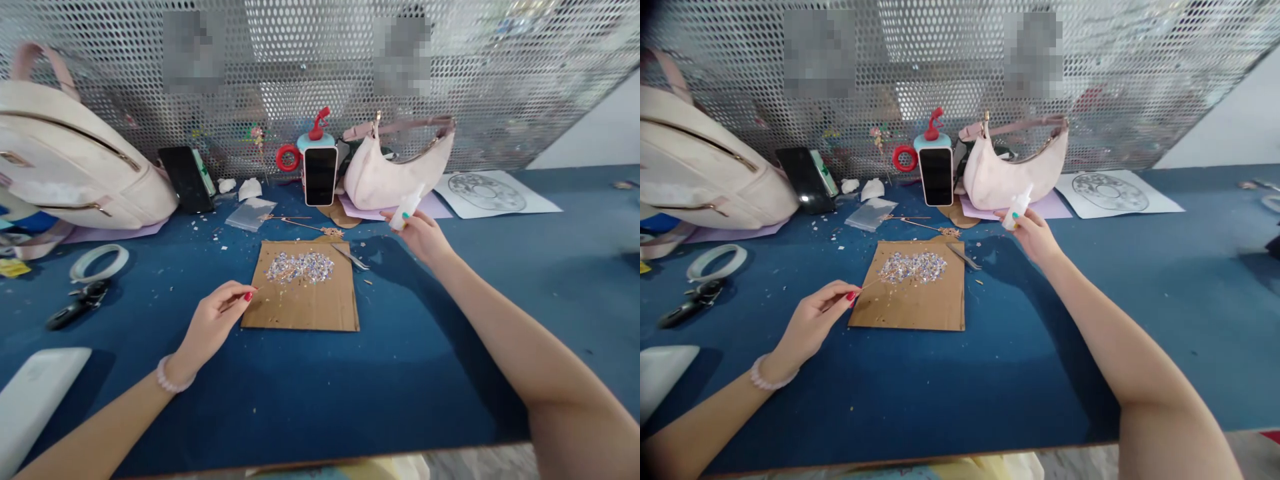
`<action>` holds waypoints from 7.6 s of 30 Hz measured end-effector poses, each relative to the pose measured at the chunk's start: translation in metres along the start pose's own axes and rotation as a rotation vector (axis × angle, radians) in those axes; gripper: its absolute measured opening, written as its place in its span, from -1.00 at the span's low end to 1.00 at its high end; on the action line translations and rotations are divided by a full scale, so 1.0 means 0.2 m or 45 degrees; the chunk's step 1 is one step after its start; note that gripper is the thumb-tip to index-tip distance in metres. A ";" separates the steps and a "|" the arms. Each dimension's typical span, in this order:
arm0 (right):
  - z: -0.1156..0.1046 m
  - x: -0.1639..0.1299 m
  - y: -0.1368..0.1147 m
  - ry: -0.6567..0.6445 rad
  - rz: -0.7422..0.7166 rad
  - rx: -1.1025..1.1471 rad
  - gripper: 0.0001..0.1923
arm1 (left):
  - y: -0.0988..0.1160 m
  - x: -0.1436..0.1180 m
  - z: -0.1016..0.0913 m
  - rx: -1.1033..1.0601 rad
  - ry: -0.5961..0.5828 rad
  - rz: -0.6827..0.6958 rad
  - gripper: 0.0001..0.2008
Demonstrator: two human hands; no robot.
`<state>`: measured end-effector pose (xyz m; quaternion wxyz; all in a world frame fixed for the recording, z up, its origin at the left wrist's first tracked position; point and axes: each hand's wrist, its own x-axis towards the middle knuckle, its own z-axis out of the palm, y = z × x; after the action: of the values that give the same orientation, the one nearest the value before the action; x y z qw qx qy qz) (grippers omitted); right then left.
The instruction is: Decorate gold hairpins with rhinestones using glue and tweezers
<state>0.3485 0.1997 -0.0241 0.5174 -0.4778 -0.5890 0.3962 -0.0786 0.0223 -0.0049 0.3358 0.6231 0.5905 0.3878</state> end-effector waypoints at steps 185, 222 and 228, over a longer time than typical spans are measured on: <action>0.51 -0.79 -0.41 -1.197 -1.054 -0.369 -0.86 | -0.02 0.01 -0.02 0.681 -0.577 0.673 -0.78; 0.48 -0.67 -0.30 -0.588 -0.428 -0.338 -0.96 | 0.00 0.00 -0.02 0.750 -0.634 0.837 -0.73; 0.49 -0.65 -0.29 -0.615 -0.363 -0.260 -0.95 | 0.01 0.00 -0.03 0.726 -0.641 0.791 -0.72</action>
<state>0.2445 0.0617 -0.0131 0.3620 -0.3319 -0.7930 0.3604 -0.0824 0.0220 -0.0010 0.1524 0.9113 0.3599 0.1299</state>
